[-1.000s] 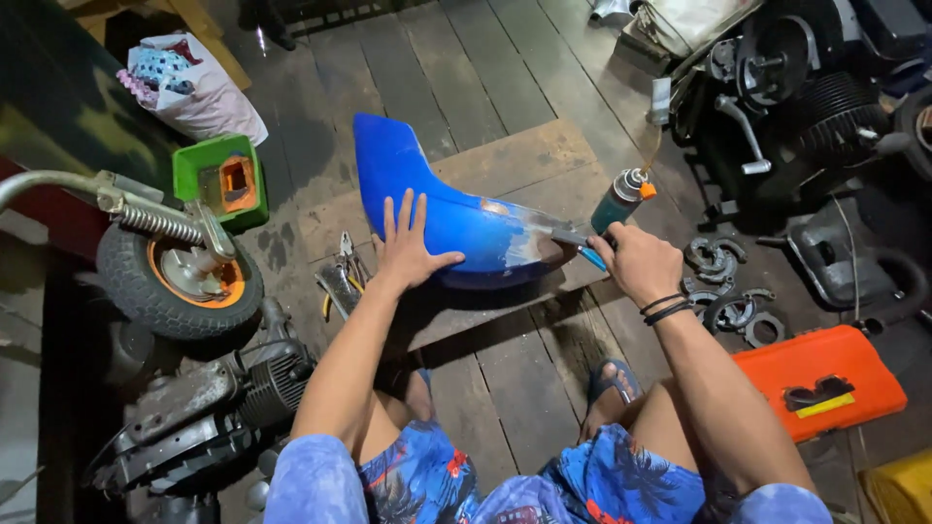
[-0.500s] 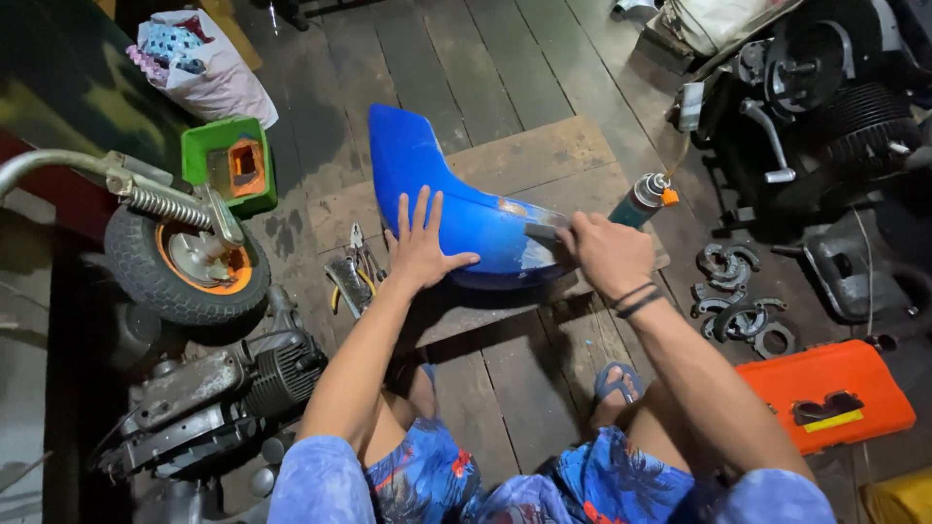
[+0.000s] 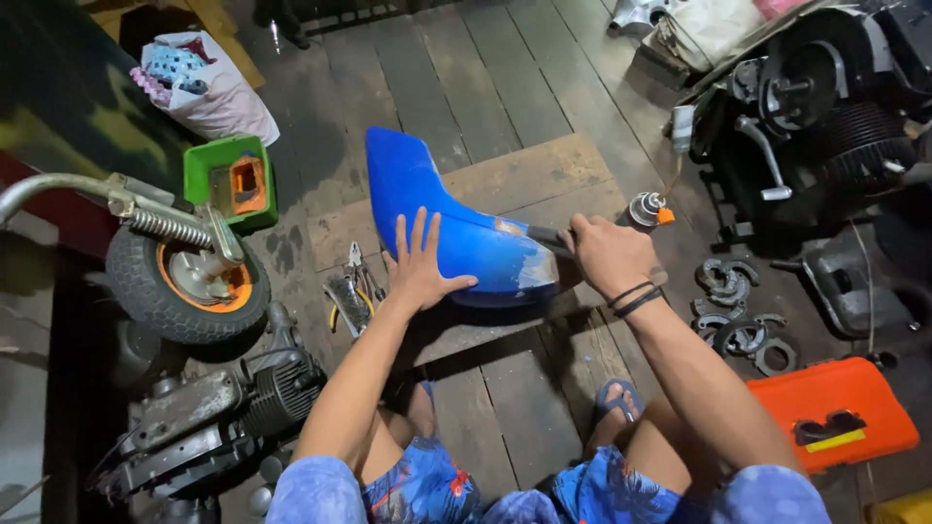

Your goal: The person is using a scraper and a wire brush to prepare the surface of a blue motorcycle fender for repair or painting.

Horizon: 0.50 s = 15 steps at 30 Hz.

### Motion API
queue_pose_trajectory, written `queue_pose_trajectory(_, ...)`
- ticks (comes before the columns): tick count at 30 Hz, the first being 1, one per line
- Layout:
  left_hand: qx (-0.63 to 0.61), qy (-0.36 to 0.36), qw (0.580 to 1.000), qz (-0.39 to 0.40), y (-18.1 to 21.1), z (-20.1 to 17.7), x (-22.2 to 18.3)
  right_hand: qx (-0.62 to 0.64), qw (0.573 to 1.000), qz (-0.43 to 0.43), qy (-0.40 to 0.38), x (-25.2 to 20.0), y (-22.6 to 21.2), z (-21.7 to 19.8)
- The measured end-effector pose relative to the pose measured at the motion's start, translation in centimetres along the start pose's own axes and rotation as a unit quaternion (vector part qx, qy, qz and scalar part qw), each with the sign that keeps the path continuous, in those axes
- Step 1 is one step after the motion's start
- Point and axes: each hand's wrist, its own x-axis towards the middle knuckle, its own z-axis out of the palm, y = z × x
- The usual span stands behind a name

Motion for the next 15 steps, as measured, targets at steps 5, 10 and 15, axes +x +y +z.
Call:
queue_pose_trajectory(5,0.005,0.003,1.000,-0.002,0.0,0.1,0.1,-0.016,0.999,-0.004,-0.044,0.8,0.1,-0.1)
queue_pose_trajectory(10,0.001,0.012,1.000,0.001,0.1,-0.1,0.2,-0.039,0.997,-0.007,-0.062,1.0,0.4,0.1)
queue_pose_trajectory(15,0.028,-0.014,0.999,-0.025,0.2,-0.2,0.0,-0.020,0.997,-0.022,-0.076,3.2,-1.9,-0.1)
